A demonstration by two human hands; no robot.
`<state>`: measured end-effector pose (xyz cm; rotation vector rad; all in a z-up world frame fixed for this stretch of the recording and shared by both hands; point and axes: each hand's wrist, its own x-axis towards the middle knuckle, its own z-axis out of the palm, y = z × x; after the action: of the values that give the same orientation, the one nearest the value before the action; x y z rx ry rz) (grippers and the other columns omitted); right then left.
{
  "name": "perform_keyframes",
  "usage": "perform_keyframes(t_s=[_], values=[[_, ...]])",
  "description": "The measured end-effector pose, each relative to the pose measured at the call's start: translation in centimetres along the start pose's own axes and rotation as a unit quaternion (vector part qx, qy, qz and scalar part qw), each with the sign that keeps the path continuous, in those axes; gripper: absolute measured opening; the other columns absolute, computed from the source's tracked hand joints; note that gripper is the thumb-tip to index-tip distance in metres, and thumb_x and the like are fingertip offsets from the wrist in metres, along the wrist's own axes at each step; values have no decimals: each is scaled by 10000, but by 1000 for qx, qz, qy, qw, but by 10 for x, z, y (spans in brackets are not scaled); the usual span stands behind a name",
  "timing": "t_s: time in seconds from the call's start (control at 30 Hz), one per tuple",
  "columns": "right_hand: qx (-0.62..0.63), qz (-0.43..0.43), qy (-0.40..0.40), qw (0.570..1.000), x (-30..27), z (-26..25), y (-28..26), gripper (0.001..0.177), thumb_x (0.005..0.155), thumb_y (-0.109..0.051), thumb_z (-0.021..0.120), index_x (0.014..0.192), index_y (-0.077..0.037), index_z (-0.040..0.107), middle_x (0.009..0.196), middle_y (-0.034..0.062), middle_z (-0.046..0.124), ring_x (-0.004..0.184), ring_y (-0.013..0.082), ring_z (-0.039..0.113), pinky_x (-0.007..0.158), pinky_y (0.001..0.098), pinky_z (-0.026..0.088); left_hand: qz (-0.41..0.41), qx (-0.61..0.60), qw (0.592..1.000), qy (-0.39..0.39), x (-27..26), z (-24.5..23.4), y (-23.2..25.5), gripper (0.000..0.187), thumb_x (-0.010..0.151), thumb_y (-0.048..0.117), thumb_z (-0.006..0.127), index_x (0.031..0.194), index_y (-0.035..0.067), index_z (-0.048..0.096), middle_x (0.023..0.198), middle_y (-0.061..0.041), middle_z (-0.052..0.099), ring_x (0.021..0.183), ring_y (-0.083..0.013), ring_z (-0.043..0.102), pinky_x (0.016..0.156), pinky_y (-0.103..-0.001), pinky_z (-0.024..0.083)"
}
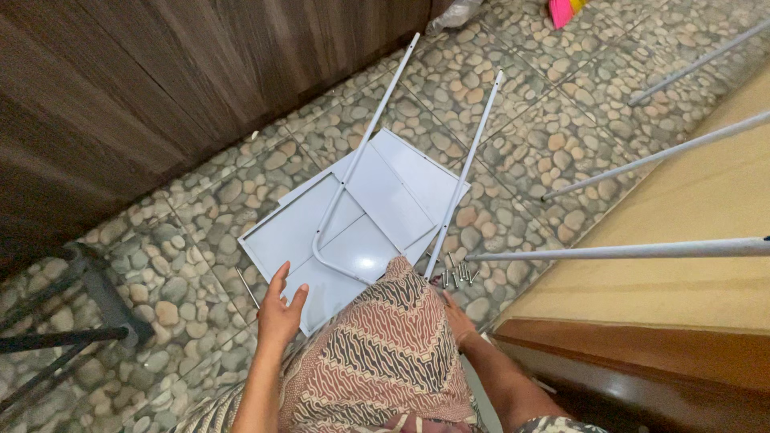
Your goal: The person assembles a white metal shelving unit by connecting tubular frame pieces and inserting white panels. They align the frame, insert connectors, and fit panels into the frame, working with multiple parts on the floor.
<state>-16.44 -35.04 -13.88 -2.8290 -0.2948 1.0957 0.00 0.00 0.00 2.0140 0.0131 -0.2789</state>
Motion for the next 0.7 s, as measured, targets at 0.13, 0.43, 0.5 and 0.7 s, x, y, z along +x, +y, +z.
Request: perform_keyframes(t_s=[0.13, 0.43, 0.5, 0.7], values=[[-34, 14, 84, 996, 9, 13, 7, 682, 1028, -430, 372, 1638, -196, 175, 1715, 89, 66, 1588, 267, 6, 1261, 543, -31, 4, 13, 1000, -16, -3, 11, 2, 688, 898, 264, 710, 1524, 169, 442, 1541, -142, 504, 1418, -321, 491, 1079, -472, 464], [38, 99, 244, 964, 28, 6, 54, 580, 1013, -321, 375, 1585, -292, 283, 1640, -12, 296, 1548, 267, 142, 1232, 560, 74, 5, 21, 1000, -19, -8, 0, -10, 677, 878, 279, 723, 1500, 188, 469, 1501, -127, 551, 1361, -309, 551, 1038, -458, 495], [58, 105, 269, 956, 30, 5, 51, 581, 982, -271, 393, 1560, -283, 345, 1599, -14, 367, 1532, 274, 183, 1225, 558, 89, -2, 21, 1000, -8, -10, 0, -11, 681, 865, 291, 728, 1491, 195, 475, 1496, -109, 568, 1336, -299, 577, 1026, -454, 511], [220, 197, 495, 817, 49, -36, 42, 225, 883, -214, 661, 1088, -217, 752, 1122, 34, 730, 1207, 245, 618, 1102, 438, 430, -124, 70, 990, 20, -15, -13, -15, 648, 874, 308, 736, 1495, 243, 562, 1393, -129, 659, 1041, -418, 689, 916, -449, 555]])
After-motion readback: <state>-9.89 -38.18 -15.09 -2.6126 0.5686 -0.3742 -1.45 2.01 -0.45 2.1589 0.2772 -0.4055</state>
